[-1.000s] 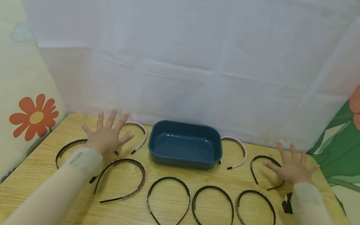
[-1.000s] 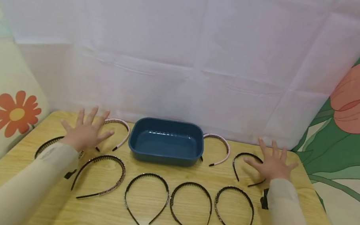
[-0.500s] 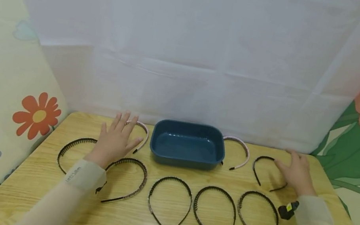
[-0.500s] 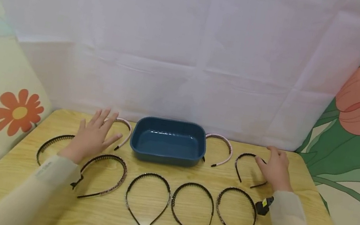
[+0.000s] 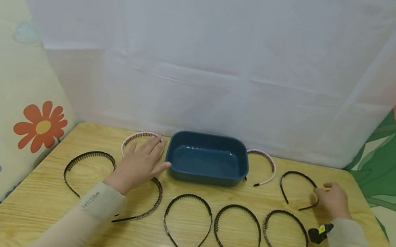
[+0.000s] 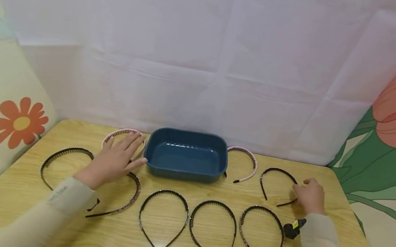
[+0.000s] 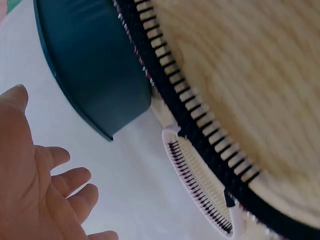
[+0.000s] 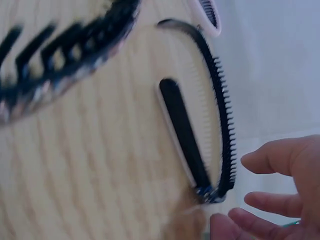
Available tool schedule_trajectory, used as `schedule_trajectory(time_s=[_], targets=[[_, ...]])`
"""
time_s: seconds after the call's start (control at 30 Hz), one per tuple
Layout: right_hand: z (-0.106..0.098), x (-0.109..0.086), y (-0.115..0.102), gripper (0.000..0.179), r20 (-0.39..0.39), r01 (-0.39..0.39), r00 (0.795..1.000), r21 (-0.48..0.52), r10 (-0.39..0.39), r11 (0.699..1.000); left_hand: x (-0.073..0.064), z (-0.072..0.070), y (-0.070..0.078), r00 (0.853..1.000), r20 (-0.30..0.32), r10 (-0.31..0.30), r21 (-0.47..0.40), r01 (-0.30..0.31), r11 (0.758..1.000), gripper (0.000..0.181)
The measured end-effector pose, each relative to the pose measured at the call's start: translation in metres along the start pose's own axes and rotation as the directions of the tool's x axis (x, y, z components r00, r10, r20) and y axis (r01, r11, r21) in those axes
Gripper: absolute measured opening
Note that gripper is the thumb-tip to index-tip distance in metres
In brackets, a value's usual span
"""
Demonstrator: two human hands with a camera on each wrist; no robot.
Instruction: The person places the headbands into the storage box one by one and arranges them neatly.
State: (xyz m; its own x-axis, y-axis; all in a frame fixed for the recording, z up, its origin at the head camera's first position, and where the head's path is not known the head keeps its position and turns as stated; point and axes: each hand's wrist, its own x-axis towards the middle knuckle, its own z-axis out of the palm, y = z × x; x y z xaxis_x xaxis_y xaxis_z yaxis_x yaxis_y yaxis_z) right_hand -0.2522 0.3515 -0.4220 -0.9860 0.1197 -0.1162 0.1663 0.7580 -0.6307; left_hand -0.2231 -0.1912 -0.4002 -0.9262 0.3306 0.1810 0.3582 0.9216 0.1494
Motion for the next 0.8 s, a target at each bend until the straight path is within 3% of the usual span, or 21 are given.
schedule_trajectory(time_s=[0.13, 0.4, 0.8], targets=[[0.000, 0.002, 0.008, 0.057, -0.003, -0.041, 0.999, -0.017, 0.041, 0.999, 0.001, 0.004, 0.006, 0.999, 0.041, -0.004, -0.015, 0.004, 1.000, 0.076], [0.000, 0.006, 0.015, 0.038, -0.024, 0.022, 0.999, -0.033, -0.022, 0.999, 0.004, 0.008, 0.016, 0.993, 0.115, 0.014, -0.012, -0.013, 1.000, 0.080], [0.002, 0.005, 0.009, 0.033, -0.046, 0.001, 0.999, -0.017, -0.001, 1.000, 0.005, 0.011, 0.017, 0.987, 0.158, 0.006, -0.013, -0.004, 1.000, 0.080]])
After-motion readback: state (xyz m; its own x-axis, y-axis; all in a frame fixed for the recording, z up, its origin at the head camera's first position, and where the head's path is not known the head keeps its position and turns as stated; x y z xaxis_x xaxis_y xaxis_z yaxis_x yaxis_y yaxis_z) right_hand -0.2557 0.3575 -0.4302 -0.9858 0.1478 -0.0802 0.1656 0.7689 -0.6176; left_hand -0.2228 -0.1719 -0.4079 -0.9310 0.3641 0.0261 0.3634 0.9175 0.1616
